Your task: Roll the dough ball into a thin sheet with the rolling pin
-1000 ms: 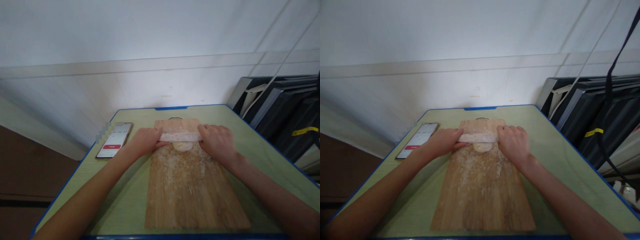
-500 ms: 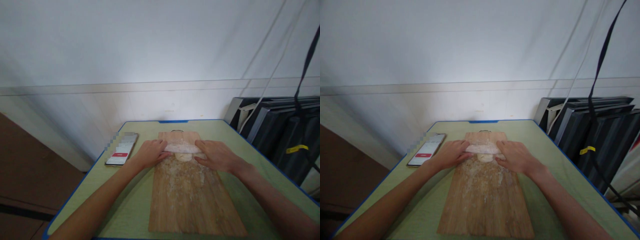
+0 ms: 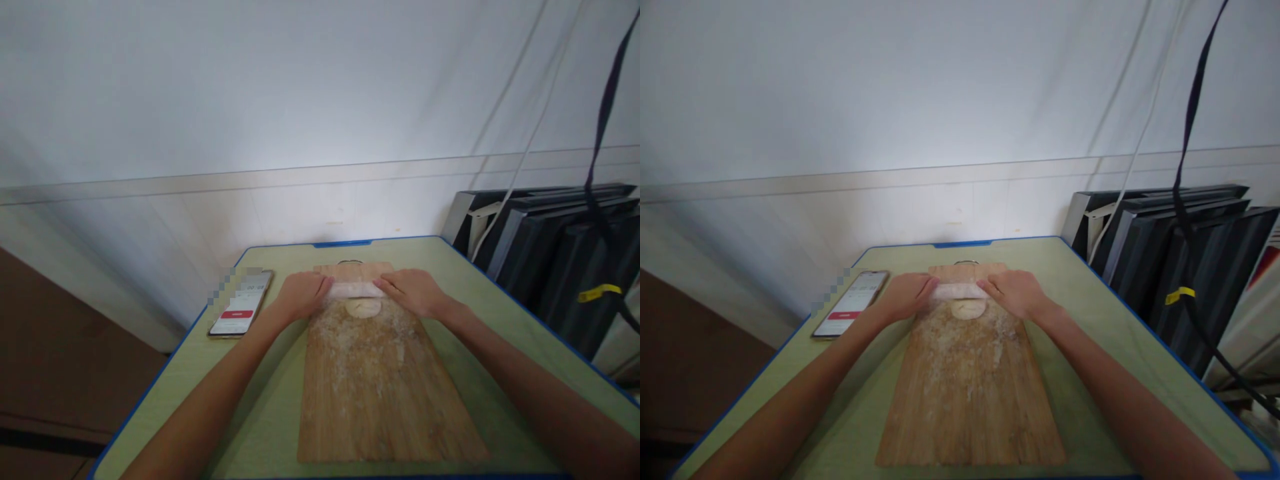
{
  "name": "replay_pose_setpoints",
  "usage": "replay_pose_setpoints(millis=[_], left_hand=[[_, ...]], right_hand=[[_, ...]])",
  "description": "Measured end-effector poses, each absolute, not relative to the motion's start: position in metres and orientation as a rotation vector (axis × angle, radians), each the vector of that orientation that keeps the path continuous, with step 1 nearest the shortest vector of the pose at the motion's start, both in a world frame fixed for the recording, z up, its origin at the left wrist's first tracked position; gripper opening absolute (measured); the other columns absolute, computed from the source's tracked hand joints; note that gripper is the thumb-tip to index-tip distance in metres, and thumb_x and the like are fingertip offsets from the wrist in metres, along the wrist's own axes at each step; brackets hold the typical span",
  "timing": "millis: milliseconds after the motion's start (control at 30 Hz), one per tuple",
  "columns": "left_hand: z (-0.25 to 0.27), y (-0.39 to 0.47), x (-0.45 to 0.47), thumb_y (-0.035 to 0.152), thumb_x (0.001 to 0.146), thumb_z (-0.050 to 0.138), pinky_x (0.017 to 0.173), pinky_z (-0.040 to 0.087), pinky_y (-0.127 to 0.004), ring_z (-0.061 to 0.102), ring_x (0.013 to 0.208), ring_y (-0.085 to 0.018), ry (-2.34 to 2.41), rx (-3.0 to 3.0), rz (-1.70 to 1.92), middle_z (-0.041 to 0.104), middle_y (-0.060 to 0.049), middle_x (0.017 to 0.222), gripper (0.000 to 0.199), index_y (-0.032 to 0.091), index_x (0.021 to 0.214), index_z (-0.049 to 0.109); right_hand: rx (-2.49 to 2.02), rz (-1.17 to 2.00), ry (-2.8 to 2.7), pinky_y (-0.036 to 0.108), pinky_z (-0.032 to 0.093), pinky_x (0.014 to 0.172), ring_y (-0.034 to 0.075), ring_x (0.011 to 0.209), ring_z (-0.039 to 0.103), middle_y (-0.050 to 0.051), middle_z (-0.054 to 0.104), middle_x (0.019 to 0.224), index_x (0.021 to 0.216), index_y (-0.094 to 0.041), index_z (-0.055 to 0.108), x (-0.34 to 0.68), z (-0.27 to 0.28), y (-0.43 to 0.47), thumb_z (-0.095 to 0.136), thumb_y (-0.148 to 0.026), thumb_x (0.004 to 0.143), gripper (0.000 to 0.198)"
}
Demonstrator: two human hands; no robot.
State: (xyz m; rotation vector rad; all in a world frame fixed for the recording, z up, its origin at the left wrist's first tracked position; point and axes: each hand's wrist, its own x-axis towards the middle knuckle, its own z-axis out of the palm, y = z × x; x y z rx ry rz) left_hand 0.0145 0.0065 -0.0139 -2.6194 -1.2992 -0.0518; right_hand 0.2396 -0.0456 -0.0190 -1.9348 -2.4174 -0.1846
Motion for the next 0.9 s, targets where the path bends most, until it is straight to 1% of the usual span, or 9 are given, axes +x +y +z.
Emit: replay_pose_setpoints(millis=[133,200,300,400,533,600,700,800,900], left_hand=[[-0.015,0.007,0.016,0.036,0.094,0.012,0.064,0.043,-0.03,0.064,0.077,-0.021,-1.33,-2.58,-0.039,0.068,-0.011,0.083,0.058,0.015,0.08,0.065],[-0.018,-0.001,0.013,0.035,0.094,0.014,0.064,0.043,-0.031,0.063,0.076,-0.021,-1.287,-2.595,-0.077,0.067,-0.01,0.083,0.055,0.016,0.082,0.063],[-0.022,-0.015,0.007,0.035,0.094,0.019,0.065,0.043,-0.03,0.061,0.078,-0.02,-1.196,-2.623,-0.152,0.065,-0.008,0.083,0.044,0.016,0.088,0.059],[-0.026,-0.02,0.004,0.035,0.094,0.022,0.065,0.042,-0.03,0.06,0.08,-0.02,-1.143,-2.636,-0.18,0.064,-0.007,0.084,0.04,0.016,0.089,0.056],[-0.029,-0.011,0.004,0.036,0.094,0.017,0.062,0.04,-0.029,0.061,0.076,-0.019,-1.218,-2.631,-0.158,0.063,-0.006,0.079,0.044,0.017,0.085,0.056],[-0.03,-0.006,0.003,0.038,0.094,0.015,0.062,0.04,-0.028,0.061,0.076,-0.019,-1.23,-2.625,-0.153,0.064,-0.006,0.079,0.046,0.017,0.085,0.056],[-0.032,-0.004,-0.001,0.047,0.093,0.017,0.063,0.041,-0.028,0.061,0.08,-0.02,-1.135,-2.671,-0.152,0.064,-0.006,0.085,0.047,0.018,0.09,0.054],[-0.033,-0.008,-0.001,0.061,0.085,0.026,0.065,0.042,-0.029,0.06,0.084,-0.022,-1.052,-2.723,-0.113,0.063,-0.007,0.092,0.052,0.017,0.097,0.051],[-0.032,-0.013,0.007,0.061,0.083,0.033,0.068,0.044,-0.029,0.059,0.092,-0.022,-1.015,-2.73,-0.11,0.061,-0.009,0.103,0.052,0.017,0.106,0.049]], right_hand=[[-2.028,-0.246,-2.353,0.028,0.031,0.055,0.021,0.075,0.063,0.007,0.069,0.084,0.083,-0.021,0.063,0.236,-0.023,-0.054,0.017,-0.043,0.094,0.052],[-1.982,-0.335,-2.336,0.028,0.031,0.056,0.021,0.075,0.062,0.007,0.068,0.083,0.084,-0.02,0.06,0.234,-0.026,-0.065,0.02,-0.041,0.094,0.046],[-1.846,-0.517,-2.329,0.029,0.033,0.061,0.021,0.078,0.06,0.007,0.065,0.083,0.085,-0.018,0.057,0.232,-0.032,-0.081,0.027,-0.037,0.094,0.036],[-1.767,-0.604,-2.351,0.03,0.034,0.062,0.022,0.078,0.059,0.008,0.063,0.081,0.084,-0.017,0.056,0.232,-0.034,-0.085,0.03,-0.037,0.093,0.034],[-1.786,-0.515,-2.379,0.029,0.033,0.058,0.021,0.076,0.06,0.006,0.065,0.082,0.086,-0.019,0.056,0.237,-0.031,-0.072,0.026,-0.04,0.094,0.038],[-1.772,-0.445,-2.426,0.029,0.035,0.058,0.022,0.076,0.061,0.006,0.066,0.084,0.088,-0.02,0.057,0.241,-0.029,-0.065,0.027,-0.046,0.092,0.041],[-1.654,-0.41,-2.516,0.031,0.04,0.065,0.025,0.086,0.062,0.009,0.067,0.096,0.1,-0.019,0.058,0.246,-0.026,-0.063,0.037,-0.056,0.086,0.045],[-1.587,-0.422,-2.557,0.034,0.042,0.072,0.027,0.095,0.06,0.012,0.065,0.107,0.114,-0.017,0.054,0.245,-0.026,-0.066,0.044,-0.055,0.084,0.049],[-1.566,-0.349,-2.58,0.035,0.043,0.076,0.026,0.1,0.059,0.013,0.063,0.113,0.12,-0.015,0.051,0.242,-0.026,-0.069,0.047,-0.048,0.085,0.049]])
